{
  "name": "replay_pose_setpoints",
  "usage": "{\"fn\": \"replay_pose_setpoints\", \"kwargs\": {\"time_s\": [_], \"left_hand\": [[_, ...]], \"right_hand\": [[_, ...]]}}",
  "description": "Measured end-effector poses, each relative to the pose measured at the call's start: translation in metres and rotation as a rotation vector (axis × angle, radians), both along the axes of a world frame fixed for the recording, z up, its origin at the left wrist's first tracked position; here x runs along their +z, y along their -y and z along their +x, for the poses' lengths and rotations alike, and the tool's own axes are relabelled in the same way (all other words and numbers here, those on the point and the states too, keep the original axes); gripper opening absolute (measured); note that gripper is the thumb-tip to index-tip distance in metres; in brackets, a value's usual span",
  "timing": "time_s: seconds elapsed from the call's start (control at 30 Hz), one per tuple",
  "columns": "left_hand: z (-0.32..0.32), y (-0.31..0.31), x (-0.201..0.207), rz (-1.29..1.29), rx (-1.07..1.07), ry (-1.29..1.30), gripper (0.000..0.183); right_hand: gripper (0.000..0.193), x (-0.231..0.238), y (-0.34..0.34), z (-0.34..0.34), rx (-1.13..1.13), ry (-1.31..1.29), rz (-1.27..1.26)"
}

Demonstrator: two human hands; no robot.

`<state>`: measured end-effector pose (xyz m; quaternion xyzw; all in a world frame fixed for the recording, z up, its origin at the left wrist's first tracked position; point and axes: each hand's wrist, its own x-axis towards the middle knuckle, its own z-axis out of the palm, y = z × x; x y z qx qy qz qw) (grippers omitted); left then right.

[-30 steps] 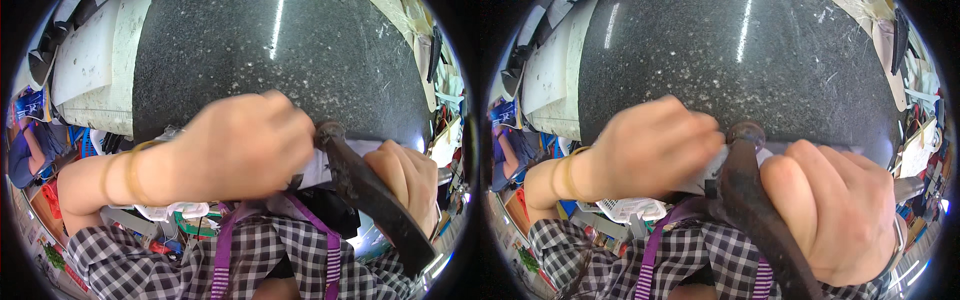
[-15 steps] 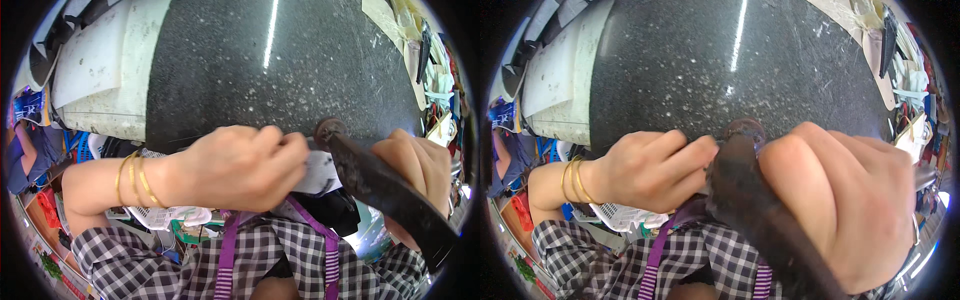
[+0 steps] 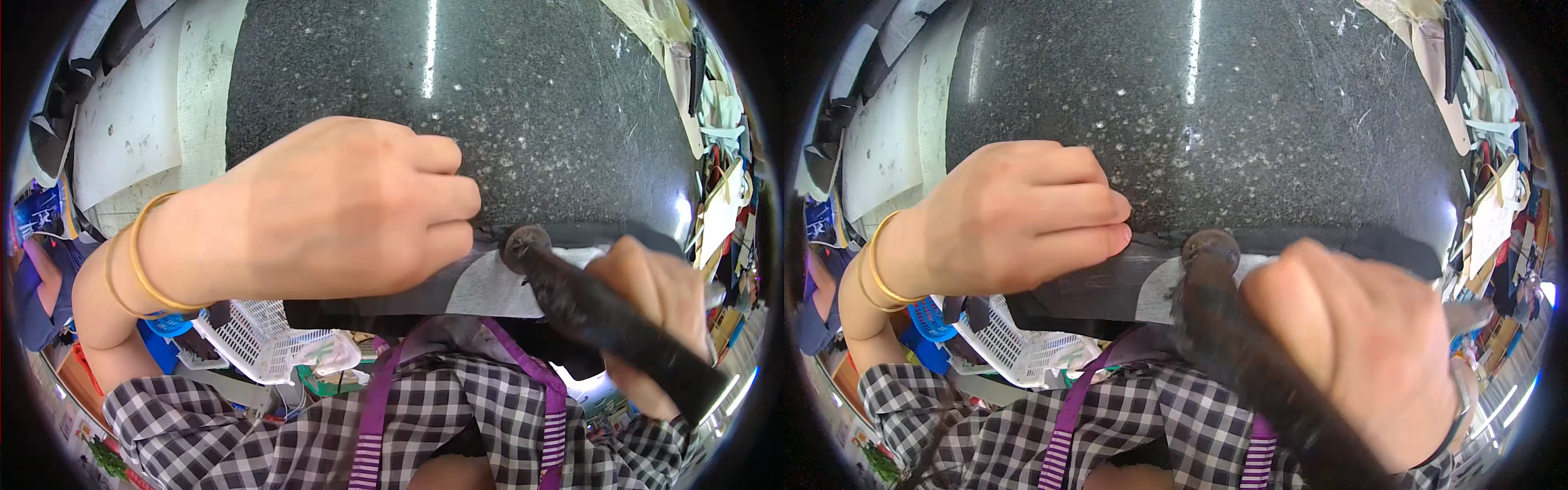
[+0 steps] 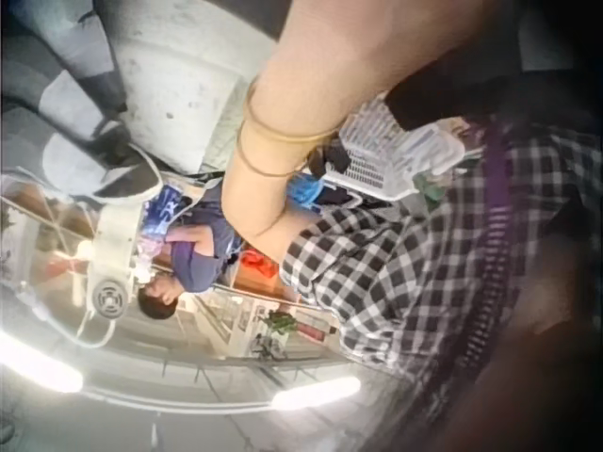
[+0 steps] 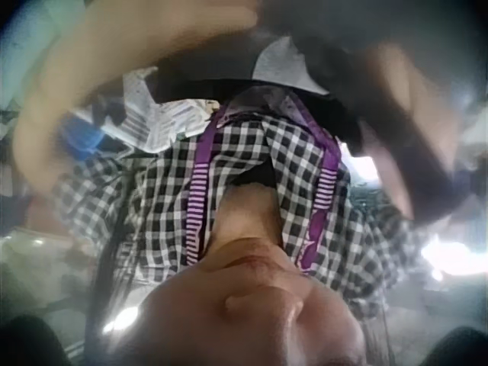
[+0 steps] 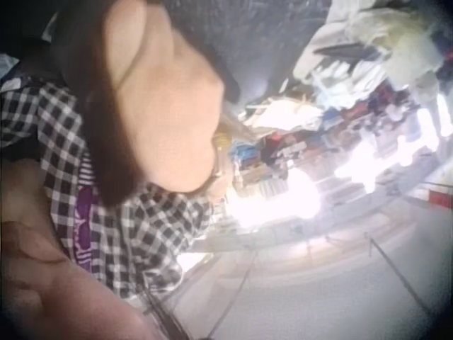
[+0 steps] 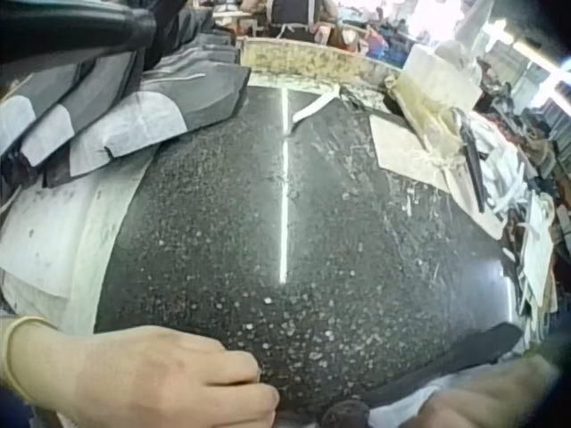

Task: The person is hammering and applying tape to leather components for shoe manufacturing.

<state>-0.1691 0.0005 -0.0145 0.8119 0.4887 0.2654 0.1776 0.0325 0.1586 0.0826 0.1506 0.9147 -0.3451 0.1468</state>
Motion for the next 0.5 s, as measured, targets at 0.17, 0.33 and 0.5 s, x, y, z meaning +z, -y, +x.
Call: {"fn": "replay_pose_setpoints", "kwargs": {"time_s": [0.17, 0.33, 0.5], "left_hand": [[-0.006, 0.001, -0.002, 0.108, -0.059, -0.072, 0.015], [-0.019, 0.02, -0.014, 0.101, -0.03, -0.041, 0.011], [-0.009, 0.008, -0.006, 0.28, -0.051, -0.043, 0.013]], "right_hand": [[0.018, 0.004, 0.016, -0.015, 0.218, 0.001, 0.163], [0.017, -0.02, 0.008, -0.028, 0.112, -0.091, -0.042], [0.019, 0.016, 0.028, -0.011, 0.056, 0.043, 0.101]]}}
